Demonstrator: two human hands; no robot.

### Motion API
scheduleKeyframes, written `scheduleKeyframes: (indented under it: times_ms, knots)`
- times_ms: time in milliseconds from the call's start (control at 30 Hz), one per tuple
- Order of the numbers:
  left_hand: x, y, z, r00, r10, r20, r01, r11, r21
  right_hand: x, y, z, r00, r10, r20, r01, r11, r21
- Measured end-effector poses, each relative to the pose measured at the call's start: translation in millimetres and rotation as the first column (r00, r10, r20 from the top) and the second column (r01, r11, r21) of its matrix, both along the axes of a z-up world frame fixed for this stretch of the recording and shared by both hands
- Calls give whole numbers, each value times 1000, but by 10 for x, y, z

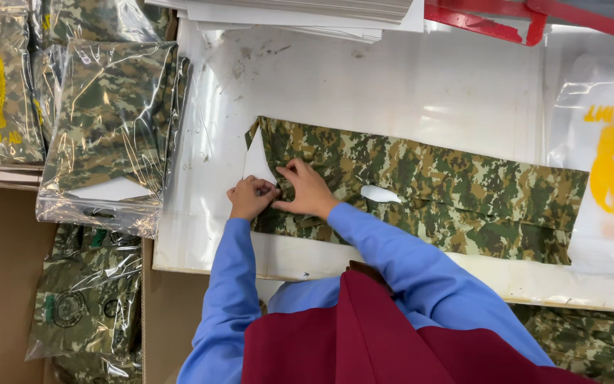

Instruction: The person folds camouflage-patterned shirts on a white table, inserts a white cardboard sheet into each one for support, places them into plastic bags, and sets the bagged shirts into a cardboard box.

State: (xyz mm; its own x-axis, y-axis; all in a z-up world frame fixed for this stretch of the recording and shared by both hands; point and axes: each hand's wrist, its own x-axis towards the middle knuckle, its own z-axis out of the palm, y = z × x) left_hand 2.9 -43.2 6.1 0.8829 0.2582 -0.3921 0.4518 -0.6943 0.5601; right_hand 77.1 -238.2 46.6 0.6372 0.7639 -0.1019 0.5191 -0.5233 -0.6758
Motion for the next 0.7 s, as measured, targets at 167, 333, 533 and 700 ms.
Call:
scheduleKeyframes:
  times_ms: [167,333,533,700]
  knots:
    - [19,-107,-15,975,197,98,-195,980,-33,-226,-12,-349,965,-135,225,92,977,190]
    - [73,-194,-444,935,306,180,-323,943,78,-162,45,-631,963,-192,187,113,924,365]
    - [134,-41,-943,912,371,177,-398,904,153,-271,122,-865,868,-257,425,-11,846,533]
    - [46,-85,-451,921,383,73,-379,923,-65,-329,206,-1046,696,-185,694,-95,934,344]
